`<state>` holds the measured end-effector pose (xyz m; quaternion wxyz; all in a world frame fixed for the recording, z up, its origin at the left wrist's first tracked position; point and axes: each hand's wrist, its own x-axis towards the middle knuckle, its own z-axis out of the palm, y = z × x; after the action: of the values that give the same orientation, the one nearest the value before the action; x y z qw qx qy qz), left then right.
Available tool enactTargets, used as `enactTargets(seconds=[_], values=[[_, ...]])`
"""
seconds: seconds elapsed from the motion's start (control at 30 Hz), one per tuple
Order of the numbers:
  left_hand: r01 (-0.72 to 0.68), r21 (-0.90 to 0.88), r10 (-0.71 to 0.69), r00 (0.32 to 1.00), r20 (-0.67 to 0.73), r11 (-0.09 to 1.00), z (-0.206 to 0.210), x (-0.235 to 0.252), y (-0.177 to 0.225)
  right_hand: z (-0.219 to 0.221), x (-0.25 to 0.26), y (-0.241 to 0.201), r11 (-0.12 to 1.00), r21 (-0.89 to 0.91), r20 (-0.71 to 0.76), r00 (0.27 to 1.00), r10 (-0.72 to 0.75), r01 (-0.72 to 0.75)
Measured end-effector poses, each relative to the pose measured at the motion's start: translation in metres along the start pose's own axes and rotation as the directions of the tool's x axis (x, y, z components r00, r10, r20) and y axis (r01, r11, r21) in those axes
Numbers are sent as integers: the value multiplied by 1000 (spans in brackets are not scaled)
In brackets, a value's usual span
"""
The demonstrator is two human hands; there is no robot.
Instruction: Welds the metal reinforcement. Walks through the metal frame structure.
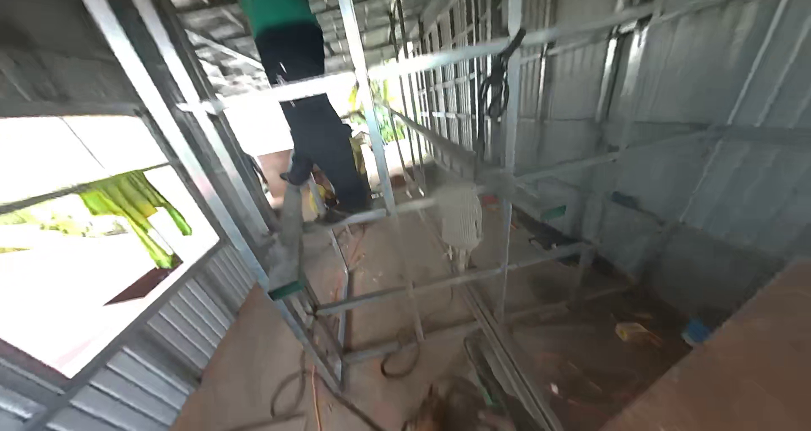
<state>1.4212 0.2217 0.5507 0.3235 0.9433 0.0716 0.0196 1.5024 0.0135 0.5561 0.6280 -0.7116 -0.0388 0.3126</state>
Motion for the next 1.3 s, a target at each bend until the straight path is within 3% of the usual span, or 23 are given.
enactTargets(seconds=[0.17, 0.33, 0.47, 0.63, 0.8, 0.93, 1.1, 1.2, 1.3], values=[[-17, -87, 16, 1000, -9, 996, 21, 89, 8, -28, 94, 12, 971, 226, -21, 997, -79, 82], [-86, -273, 98, 995, 30, 958, 33, 133, 13, -50, 121, -15, 963, 248, -102, 992, -78, 102], [-152, -325, 184, 980, 71, 934, 24, 160, 28, -65, 134, -23, 934, 313, -185, 975, -119, 174], [-219, -269, 270, 948, 169, 938, 11, 195, 41, -75, 144, -34, 904, 292, -358, 912, -200, 313], [-229, -192, 273, 929, 249, 954, 0, 232, 13, -61, 171, -37, 891, 293, -429, 881, -201, 346], [-221, -151, 257, 923, 288, 964, -18, 260, -44, -25, 180, -47, 918, 265, -515, 848, -125, 296], [54, -66, -31, 948, 318, 996, -40, 269, -177, 13, 204, -39, 932, 292, -500, 865, -42, 214], [218, 20, -213, 925, 316, 976, -37, 237, -268, 30, 215, -41, 964, 240, -461, 887, 6, 118], [388, 85, -396, 875, 278, 918, -26, 188, -342, 59, 214, -92, 980, 197, -404, 907, 120, -42]])
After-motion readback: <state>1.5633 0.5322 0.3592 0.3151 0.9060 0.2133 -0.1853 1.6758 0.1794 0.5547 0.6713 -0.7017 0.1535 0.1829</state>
